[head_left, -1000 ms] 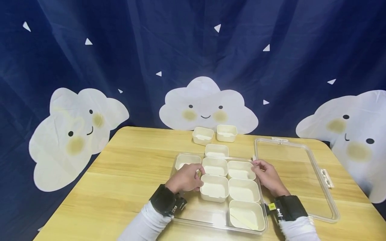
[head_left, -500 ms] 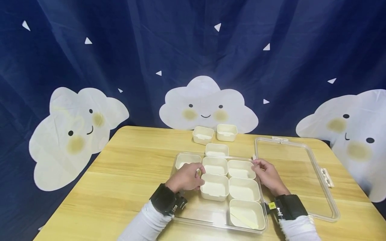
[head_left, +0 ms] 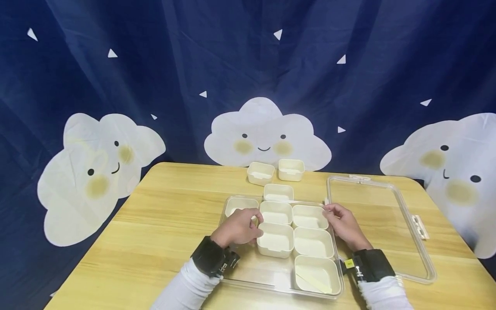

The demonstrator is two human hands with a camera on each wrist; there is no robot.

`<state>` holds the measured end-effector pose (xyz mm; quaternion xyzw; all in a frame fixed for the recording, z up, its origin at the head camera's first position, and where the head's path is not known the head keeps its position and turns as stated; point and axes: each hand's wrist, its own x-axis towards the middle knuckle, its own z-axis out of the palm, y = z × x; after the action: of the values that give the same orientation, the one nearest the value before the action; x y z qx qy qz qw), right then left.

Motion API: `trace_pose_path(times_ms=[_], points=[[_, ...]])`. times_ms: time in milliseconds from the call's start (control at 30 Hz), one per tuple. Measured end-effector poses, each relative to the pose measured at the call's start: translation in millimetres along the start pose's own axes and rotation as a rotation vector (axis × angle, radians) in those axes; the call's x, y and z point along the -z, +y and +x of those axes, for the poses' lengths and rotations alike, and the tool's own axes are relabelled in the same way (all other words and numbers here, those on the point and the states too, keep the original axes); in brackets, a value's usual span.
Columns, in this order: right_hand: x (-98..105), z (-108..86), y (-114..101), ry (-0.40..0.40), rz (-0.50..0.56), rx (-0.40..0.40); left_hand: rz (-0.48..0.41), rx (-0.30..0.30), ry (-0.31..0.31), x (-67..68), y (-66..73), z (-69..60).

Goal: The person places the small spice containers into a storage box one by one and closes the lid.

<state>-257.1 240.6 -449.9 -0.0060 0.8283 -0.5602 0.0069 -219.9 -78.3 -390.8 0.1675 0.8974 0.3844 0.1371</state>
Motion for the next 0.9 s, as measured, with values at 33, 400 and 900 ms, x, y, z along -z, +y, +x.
trace_pose_path(times_ms=[33, 400, 900], points=[[0, 0.0, 0, -0.002, -0.001, 0.0, 0.005, 0.0, 0.002, 0.3, 0.1, -0.3], [2, -0.9, 2, -0.018, -0.01, 0.02, 0.018, -0.001, 0.064, 12.7, -0.1, -1.5], [3, 0.0, 2, -0.016, -0.019, 0.008, -0.129, 0.026, 0.141, 35.1, 5.6, 2.8]])
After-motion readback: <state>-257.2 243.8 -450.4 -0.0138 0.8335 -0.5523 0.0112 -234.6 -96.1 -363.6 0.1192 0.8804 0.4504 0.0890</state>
